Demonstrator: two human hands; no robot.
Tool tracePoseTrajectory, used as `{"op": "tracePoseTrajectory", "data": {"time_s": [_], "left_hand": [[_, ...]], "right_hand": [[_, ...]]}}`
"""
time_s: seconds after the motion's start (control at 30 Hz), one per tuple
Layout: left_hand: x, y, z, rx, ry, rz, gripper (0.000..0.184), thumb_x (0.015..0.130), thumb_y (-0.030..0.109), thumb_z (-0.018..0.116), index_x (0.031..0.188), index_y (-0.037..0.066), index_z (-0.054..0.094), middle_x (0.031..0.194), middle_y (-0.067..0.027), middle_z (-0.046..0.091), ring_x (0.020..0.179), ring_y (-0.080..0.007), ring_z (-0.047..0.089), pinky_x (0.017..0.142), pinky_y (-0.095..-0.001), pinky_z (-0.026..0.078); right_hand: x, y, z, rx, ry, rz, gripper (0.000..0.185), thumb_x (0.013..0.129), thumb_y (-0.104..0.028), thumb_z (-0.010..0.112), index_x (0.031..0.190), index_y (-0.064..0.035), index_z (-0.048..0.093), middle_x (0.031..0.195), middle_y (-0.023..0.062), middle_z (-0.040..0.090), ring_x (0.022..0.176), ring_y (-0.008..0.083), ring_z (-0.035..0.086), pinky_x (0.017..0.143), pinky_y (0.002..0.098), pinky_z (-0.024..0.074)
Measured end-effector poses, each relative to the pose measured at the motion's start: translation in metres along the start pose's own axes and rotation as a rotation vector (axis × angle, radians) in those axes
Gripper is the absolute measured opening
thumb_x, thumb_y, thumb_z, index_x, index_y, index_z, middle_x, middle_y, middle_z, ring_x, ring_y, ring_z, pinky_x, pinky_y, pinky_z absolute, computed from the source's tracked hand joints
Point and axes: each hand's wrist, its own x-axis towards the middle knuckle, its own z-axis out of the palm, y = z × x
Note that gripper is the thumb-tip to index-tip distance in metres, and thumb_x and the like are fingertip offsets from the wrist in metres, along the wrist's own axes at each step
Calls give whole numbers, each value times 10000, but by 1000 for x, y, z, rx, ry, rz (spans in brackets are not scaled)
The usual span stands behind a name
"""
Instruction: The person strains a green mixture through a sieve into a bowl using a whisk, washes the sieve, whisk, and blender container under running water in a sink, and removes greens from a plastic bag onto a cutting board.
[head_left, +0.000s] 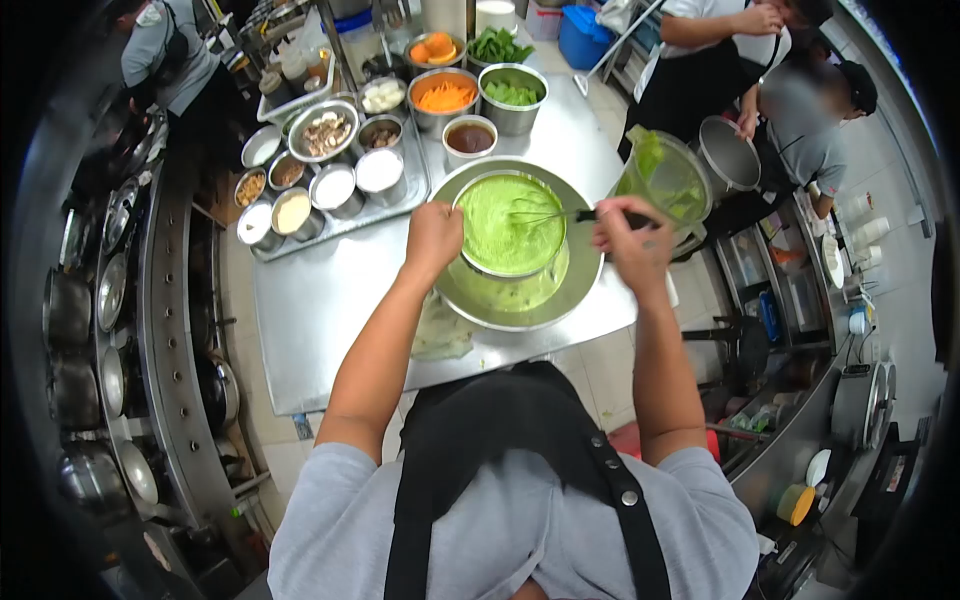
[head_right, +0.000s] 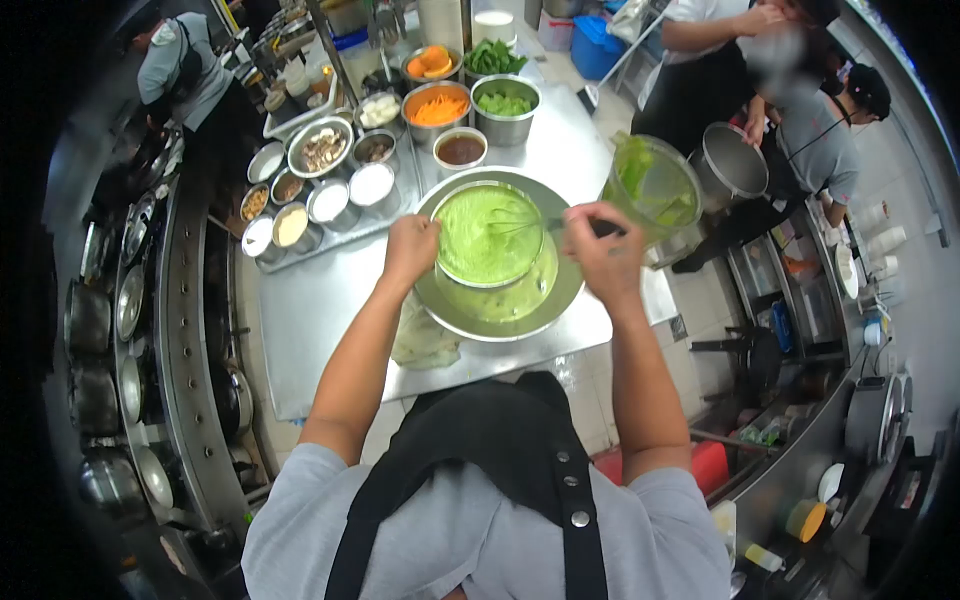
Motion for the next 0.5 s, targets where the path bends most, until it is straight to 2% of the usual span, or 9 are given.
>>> {"op": "tracePoseTrajectory", "data": {"time_s": [0.03,0.1,0.17,0.2,0.27,0.37,0.4,0.5], "left_hand": [[2,1,2,-2,4,17,351,824,185,564,577,-61,523,517,-242,466,441,-324,467,508,-438,371],[4,-7,5,19,22,42,347,821,178,570,575,-61,521,512,-241,460,430,-321,464,496,-441,366],[3,-12,2,2,21,10,343,818,174,573,574,-62,520,508,-240,456,425,-320,462,490,-440,362],[3,-9,-1,-8,16,-12,341,817,172,575,574,-62,519,506,-240,453,422,-319,461,488,-440,360],[1,-1,-4,-12,-24,-27,324,824,170,568,599,-63,554,540,-253,496,474,-372,507,513,-451,388],[0,3,-5,-8,-30,-27,320,825,172,567,607,-63,566,569,-266,521,512,-404,535,532,-465,406],[0,0,-5,4,-24,-17,319,825,171,566,607,-63,565,573,-267,523,517,-407,537,535,-468,407],[4,-4,-4,13,-13,3,317,825,170,563,607,-61,564,585,-270,527,534,-414,543,543,-472,410]], "right_hand": [[3,4,5,19,-13,-73,124,839,-98,602,835,18,646,663,27,607,586,78,579,531,200,459],[-4,-1,2,9,-156,-16,127,847,-101,607,830,19,643,667,27,607,582,74,575,527,197,458],[-4,-8,-12,-2,-78,124,127,846,-102,613,832,22,641,665,28,607,579,75,574,511,198,451],[0,-8,-10,10,-20,85,127,846,-103,614,833,21,640,663,27,605,577,75,574,508,200,453],[3,0,-1,31,96,32,126,844,-104,615,835,19,640,658,26,603,575,75,575,503,202,455],[-6,-1,8,30,-155,-25,137,858,-124,610,836,6,645,657,21,595,577,70,571,505,215,469],[-9,-9,2,30,-122,88,133,856,-119,610,835,9,642,663,24,595,572,74,568,508,218,465],[-3,-11,-4,-23,79,136,124,851,-113,618,840,8,641,677,21,596,573,81,569,507,217,464]]}}
